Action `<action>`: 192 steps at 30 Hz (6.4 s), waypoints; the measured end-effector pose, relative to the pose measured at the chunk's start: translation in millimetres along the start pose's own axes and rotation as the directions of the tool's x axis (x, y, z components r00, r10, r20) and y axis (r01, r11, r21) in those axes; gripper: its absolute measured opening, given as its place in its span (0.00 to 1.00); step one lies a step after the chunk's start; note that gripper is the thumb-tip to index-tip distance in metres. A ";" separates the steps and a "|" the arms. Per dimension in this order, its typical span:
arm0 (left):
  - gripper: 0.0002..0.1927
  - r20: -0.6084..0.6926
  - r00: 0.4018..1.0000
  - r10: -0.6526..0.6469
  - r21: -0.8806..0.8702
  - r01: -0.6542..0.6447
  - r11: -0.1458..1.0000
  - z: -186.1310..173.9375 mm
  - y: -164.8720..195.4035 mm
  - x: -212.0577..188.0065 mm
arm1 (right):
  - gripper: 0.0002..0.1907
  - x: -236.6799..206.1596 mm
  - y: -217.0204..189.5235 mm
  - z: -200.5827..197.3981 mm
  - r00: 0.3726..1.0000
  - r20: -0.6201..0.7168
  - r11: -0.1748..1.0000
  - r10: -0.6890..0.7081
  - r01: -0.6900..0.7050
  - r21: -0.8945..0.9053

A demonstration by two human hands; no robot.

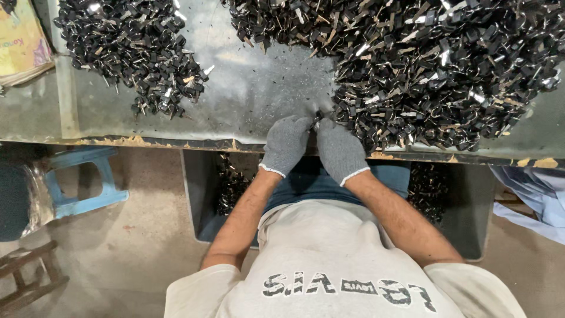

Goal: The person, wearing gloves, sorts through a large pile of small black plastic components spread on a metal worktable, picking out pieces and pushing them off the table edge into a bin below. They repeatedly gather and move the pile across the table surface throughout the episode.

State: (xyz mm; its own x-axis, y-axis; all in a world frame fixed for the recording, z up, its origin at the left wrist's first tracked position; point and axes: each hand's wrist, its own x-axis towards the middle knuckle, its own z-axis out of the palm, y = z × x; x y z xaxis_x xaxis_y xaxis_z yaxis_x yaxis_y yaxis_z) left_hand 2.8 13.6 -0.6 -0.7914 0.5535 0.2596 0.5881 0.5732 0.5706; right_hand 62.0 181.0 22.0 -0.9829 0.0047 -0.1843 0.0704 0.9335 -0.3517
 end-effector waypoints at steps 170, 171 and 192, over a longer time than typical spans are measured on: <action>0.27 -0.133 0.968 0.215 0.131 -0.198 0.971 29.9 18.5 82.0 | 0.14 -17.2 14.2 9.5 0.989 0.021 0.988 -0.144 0.145 -0.049; 0.28 -0.061 0.984 0.169 0.069 -0.164 0.984 30.4 17.5 81.9 | 0.14 -19.2 16.4 8.5 0.986 -0.025 0.986 -0.167 0.167 -0.003; 0.11 0.118 0.973 -0.201 -0.045 0.207 0.977 0.0 -12.1 15.2 | 0.14 -2.0 4.0 0.2 0.995 -0.030 0.987 -0.096 0.099 0.126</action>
State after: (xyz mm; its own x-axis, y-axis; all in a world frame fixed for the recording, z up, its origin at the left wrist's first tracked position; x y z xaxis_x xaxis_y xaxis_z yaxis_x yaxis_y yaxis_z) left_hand -16.4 15.0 -3.6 -0.8680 0.4944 0.0461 0.4033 0.6477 0.6464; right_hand 64.2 184.6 20.8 -0.9897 -0.0747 -0.1222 -0.0068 0.8766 -0.4813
